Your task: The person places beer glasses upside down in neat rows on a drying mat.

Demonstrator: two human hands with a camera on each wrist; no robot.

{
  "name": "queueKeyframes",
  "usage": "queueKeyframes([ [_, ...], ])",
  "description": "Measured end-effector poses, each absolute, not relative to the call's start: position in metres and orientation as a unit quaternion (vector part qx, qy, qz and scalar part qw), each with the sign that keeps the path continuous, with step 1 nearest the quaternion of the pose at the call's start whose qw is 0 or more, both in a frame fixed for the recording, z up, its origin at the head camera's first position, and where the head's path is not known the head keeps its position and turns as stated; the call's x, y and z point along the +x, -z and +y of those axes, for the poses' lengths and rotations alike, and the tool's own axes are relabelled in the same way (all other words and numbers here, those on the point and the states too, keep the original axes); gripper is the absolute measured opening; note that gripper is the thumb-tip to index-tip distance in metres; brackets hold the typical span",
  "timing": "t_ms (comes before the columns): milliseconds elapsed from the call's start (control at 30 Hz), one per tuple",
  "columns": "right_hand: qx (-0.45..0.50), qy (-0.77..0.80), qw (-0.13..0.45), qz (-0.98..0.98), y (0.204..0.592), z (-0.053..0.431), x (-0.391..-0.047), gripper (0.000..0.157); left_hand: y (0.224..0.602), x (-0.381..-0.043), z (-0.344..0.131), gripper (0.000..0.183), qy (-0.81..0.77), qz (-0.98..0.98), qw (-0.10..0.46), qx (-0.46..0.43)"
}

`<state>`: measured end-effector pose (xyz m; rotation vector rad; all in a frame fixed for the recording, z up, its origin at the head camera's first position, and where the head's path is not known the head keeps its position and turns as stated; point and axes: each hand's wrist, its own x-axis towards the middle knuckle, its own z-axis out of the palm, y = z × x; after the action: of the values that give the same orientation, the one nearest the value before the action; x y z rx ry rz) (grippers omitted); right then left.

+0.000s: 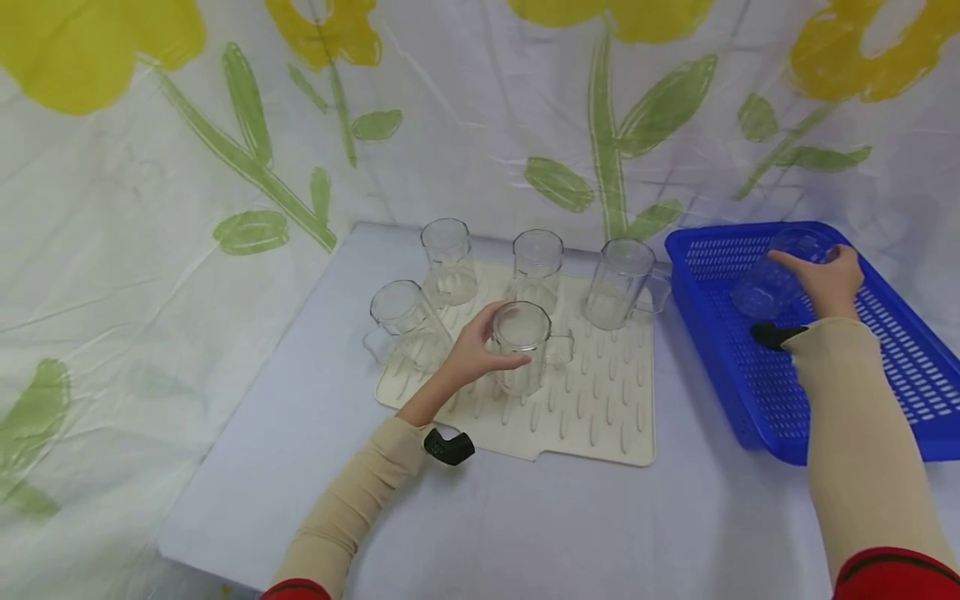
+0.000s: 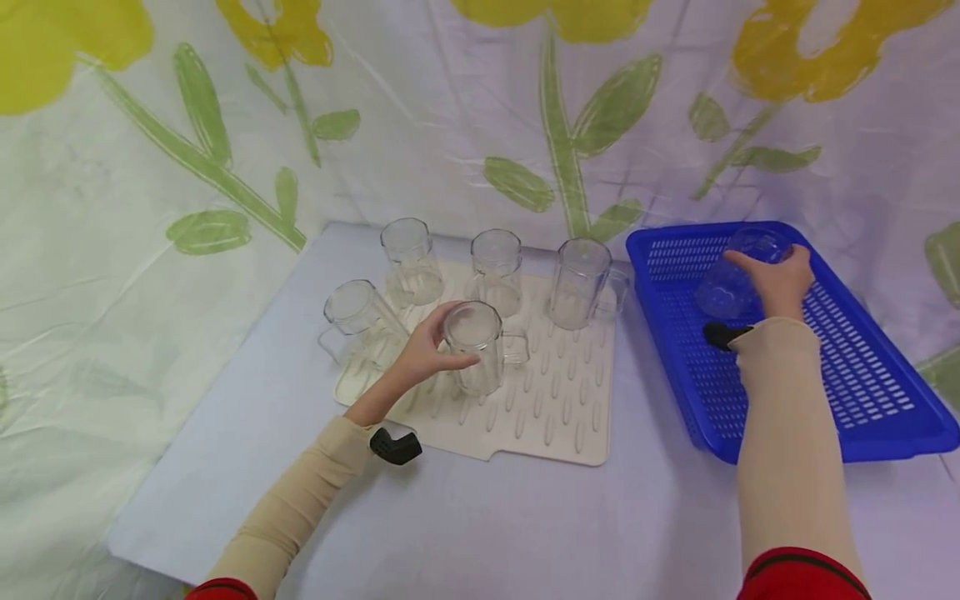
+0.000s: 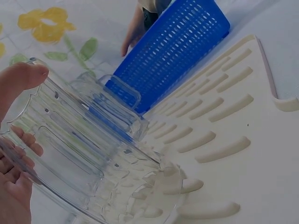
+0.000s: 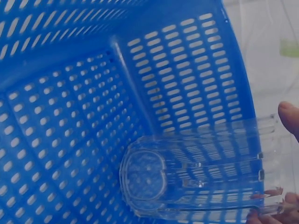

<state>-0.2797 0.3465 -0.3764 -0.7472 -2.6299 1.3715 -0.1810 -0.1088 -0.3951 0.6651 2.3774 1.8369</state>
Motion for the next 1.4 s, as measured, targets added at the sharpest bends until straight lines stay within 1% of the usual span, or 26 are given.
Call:
queueKeyframes([
  [267,-0.256,-0.442,0.054,-0.858,0.385,0.352,-0.288,0.106,0.399,-0.182,-0.108,0.073,-0.598,0.772,0.032,0.212],
  [400,-0.264,-0.446,0.067,-0.853,0.389,0.354,-0.289,0.106,0.415,-0.191,-0.11,0.074,-0.597,0.773,0.029,0.213],
  [533,-0.279,-0.456,0.056,-0.843,0.383,0.351,-0.284,0.104,0.429,-0.198,-0.11,0.076,-0.594,0.775,0.023,0.214],
  [567,-0.286,-0.459,0.049,-0.84,0.381,0.352,-0.284,0.103,0.425,-0.197,-0.11,0.076,-0.596,0.774,0.027,0.213],
  [633,-0.288,-0.47,0.046,-0.833,0.403,0.38,-0.302,0.104,0.417,-0.192,-0.108,0.075,-0.598,0.773,0.031,0.212],
  [700,-0.287,-0.485,0.039,-0.825,0.407,0.392,-0.308,0.105,0.406,-0.185,-0.107,0.073,-0.594,0.776,0.038,0.207],
  [800,-0.275,-0.492,0.039,-0.825,0.401,0.396,-0.309,0.105,0.396,-0.18,-0.106,0.072,-0.593,0.778,0.039,0.204],
  [867,-0.272,-0.488,0.035,-0.829,0.369,0.369,-0.29,0.104,0.4,-0.182,-0.106,0.072,-0.595,0.777,0.034,0.203],
  [900,-0.27,-0.484,0.037,-0.832,0.361,0.363,-0.284,0.104,0.404,-0.184,-0.105,0.072,-0.597,0.776,0.033,0.201],
  [1000,-0.273,-0.473,0.057,-0.836,0.361,0.362,-0.282,0.1,0.419,-0.191,-0.105,0.074,-0.6,0.776,0.034,0.192],
  [1067,-0.269,-0.471,0.06,-0.838,0.362,0.364,-0.281,0.101,0.428,-0.196,-0.105,0.076,-0.599,0.778,0.035,0.188],
  [1167,-0.266,-0.471,0.055,-0.84,0.361,0.364,-0.277,0.102,0.431,-0.197,-0.105,0.076,-0.6,0.776,0.027,0.191],
  [1233,-0.248,-0.477,0.041,-0.842,0.352,0.357,-0.27,0.104,0.432,-0.196,-0.106,0.076,-0.6,0.776,0.021,0.193],
  [1400,-0.226,-0.492,0.036,-0.84,0.336,0.342,-0.255,0.098,0.43,-0.195,-0.108,0.077,-0.595,0.781,0.02,0.188],
])
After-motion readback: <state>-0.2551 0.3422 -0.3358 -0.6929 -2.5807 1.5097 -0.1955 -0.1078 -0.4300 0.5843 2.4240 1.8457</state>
